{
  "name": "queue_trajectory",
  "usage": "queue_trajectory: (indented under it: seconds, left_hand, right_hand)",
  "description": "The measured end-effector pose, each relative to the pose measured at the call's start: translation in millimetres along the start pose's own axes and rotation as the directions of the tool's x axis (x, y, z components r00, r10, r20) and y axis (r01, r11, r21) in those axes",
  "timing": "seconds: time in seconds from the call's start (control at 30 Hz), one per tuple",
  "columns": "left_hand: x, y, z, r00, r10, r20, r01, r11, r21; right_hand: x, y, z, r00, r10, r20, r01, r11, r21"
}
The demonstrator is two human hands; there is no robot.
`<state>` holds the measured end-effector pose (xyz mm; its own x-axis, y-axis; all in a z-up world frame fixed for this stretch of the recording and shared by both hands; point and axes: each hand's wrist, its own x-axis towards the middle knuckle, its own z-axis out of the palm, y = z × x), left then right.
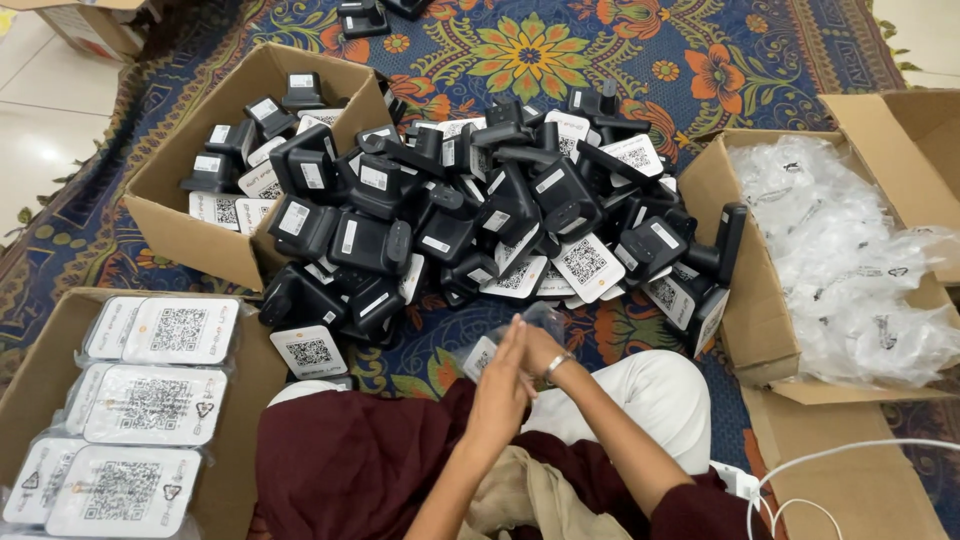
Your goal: The person places electronic devices and QR-coded tags into plastic bags and organizes them into cardboard boxes.
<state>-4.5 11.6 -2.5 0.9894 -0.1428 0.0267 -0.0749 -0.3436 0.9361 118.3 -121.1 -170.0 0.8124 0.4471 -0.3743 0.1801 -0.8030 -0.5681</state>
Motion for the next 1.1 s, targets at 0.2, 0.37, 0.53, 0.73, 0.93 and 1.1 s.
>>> queue_trajectory:
  seconds: [0.2, 0.37, 0.53, 0.73, 0.93, 1.1]
  left_hand:
    - [15, -31, -39, 0.996, 0.086, -0.035, -0.067, 0.926, 0.372]
    - [39, -56, -54, 0.981, 0.136, 0.141, -0.195, 0.722, 0.664]
    - [82, -60, -66, 0.909, 0.231, 0.346, -0.412, 0.394, 0.822]
    - [121, -102, -81, 0.862, 0.29, 0.415, -0.494, 0.302, 0.815]
    - [116, -106, -107, 0.924, 0.165, 0.344, -0.379, 0.499, 0.779]
    - [96, -137, -115, 0.991, 0.13, 0.022, -0.121, 0.831, 0.543]
  right_hand:
    - [35, 4, -1, 0.961, -0.243, 0.131, 0.27, 0.924, -0.272]
    - [6, -31, -49, 0.944, -0.303, 0.133, 0.324, 0.926, -0.193]
    - [-42, -67, -108, 0.943, -0.28, 0.182, 0.311, 0.933, -0.178]
    - [-77, -68, -144, 0.962, -0.194, 0.19, 0.268, 0.794, -0.546]
    - [-72, -14, -145, 0.925, -0.352, -0.14, 0.263, 0.862, -0.432]
    - [-63, 27, -118, 0.899, -0.142, -0.413, 0.116, 0.989, -0.087]
